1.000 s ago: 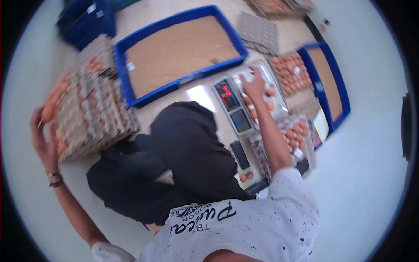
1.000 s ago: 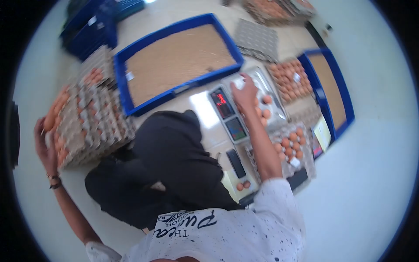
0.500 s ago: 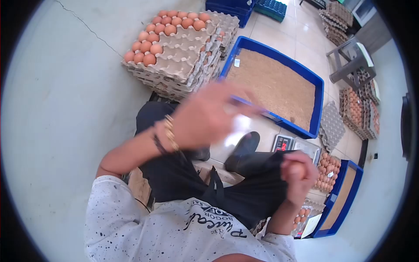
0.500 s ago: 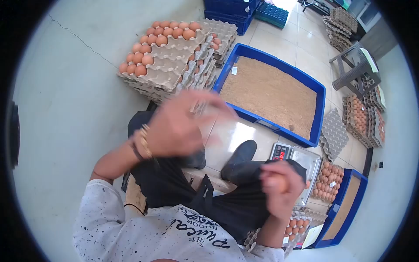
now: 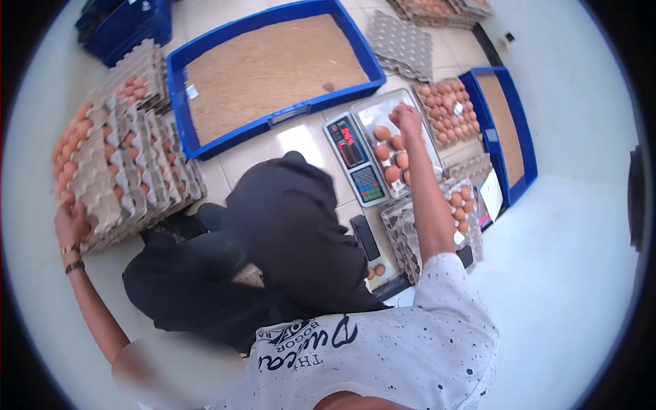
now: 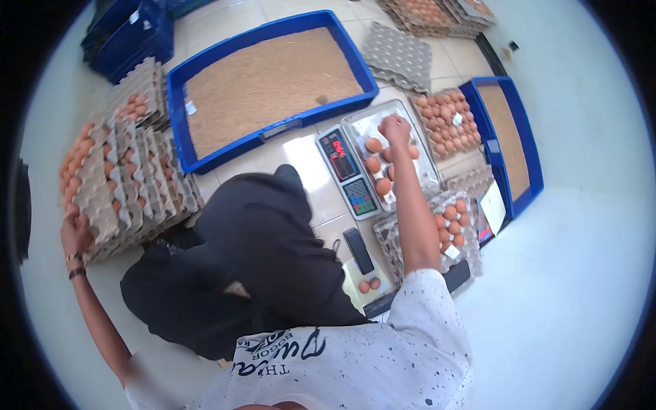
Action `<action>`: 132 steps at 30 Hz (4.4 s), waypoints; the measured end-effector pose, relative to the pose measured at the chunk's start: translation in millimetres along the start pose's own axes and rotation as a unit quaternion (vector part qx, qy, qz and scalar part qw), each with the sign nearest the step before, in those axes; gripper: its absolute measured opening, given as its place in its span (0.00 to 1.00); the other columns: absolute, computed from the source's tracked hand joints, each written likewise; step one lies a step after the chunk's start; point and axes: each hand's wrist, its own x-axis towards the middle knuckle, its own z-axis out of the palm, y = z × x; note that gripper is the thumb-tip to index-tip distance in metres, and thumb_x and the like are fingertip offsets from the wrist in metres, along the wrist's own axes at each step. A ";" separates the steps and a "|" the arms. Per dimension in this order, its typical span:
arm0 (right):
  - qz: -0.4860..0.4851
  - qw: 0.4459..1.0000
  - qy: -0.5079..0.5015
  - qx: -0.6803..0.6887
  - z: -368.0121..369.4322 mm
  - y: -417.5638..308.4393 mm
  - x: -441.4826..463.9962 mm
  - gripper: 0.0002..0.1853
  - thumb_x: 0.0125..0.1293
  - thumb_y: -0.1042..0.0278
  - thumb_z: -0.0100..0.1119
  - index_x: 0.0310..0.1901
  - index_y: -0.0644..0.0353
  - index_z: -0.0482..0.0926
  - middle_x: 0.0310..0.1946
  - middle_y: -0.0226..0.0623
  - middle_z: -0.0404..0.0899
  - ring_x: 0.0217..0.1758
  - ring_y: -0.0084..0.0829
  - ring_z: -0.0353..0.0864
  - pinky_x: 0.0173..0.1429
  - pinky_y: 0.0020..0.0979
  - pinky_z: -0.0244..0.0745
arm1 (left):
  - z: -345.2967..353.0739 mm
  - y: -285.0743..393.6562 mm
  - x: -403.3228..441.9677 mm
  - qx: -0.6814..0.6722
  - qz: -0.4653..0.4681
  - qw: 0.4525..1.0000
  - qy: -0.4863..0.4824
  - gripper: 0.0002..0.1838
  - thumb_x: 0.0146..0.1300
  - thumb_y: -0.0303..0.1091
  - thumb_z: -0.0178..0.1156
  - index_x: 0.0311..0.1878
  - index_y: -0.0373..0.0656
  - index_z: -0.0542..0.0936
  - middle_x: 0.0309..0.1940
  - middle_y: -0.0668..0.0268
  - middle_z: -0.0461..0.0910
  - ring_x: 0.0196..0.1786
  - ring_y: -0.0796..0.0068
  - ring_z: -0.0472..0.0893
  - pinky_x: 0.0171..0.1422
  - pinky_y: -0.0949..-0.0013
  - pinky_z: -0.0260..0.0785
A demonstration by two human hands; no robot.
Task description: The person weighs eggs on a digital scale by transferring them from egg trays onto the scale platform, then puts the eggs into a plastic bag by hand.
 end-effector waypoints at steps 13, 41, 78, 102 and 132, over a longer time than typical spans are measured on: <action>-0.028 0.822 0.041 -0.567 3.6 6.8 11.0 0.23 0.54 0.58 0.61 0.54 0.49 0.76 0.44 0.43 0.83 0.54 0.42 0.79 0.56 0.45 0.71 | 0.9 12.7 15.1 0.047 -0.099 0.994 -0.025 0.22 0.55 0.41 0.58 0.50 0.38 0.78 0.41 0.49 0.82 0.48 0.53 0.82 0.52 0.58 0.72; -0.350 0.907 -0.228 -0.053 113.2 -228.0 -291.0 0.13 0.65 0.69 0.56 0.50 0.60 0.72 0.38 0.33 0.75 0.30 0.18 0.71 0.32 0.17 0.65 | -61.2 148.1 -125.7 -0.273 0.142 0.922 0.234 0.16 0.55 0.29 0.64 0.49 0.39 0.80 0.46 0.58 0.82 0.49 0.63 0.81 0.56 0.65 0.71; -0.237 0.777 0.054 -0.581 56.7 16.6 -17.4 0.22 0.53 0.56 0.61 0.51 0.52 0.76 0.37 0.43 0.84 0.45 0.43 0.82 0.55 0.45 0.62 | -86.3 26.1 -76.2 -0.221 -0.062 0.972 0.053 0.24 0.57 0.40 0.66 0.51 0.31 0.79 0.42 0.57 0.83 0.46 0.70 0.81 0.55 0.65 0.72; -0.161 0.983 0.087 0.024 -38.1 -113.0 -130.2 0.15 0.63 0.66 0.47 0.48 0.61 0.75 0.33 0.28 0.73 0.24 0.18 0.67 0.24 0.22 0.65 | -53.2 223.9 -135.2 -0.517 0.118 0.848 0.009 0.21 0.64 0.25 0.56 0.60 0.35 0.74 0.56 0.59 0.77 0.59 0.69 0.76 0.64 0.68 0.66; -0.259 0.881 0.138 -0.372 -102.2 -18.1 -59.4 0.27 0.52 0.69 0.64 0.54 0.71 0.72 0.53 0.51 0.74 0.57 0.43 0.73 0.62 0.39 0.67 | -6.8 -23.8 -59.1 -0.089 -0.127 0.986 0.062 0.25 0.50 0.53 0.62 0.33 0.35 0.84 0.27 0.52 0.83 0.32 0.63 0.84 0.40 0.61 0.73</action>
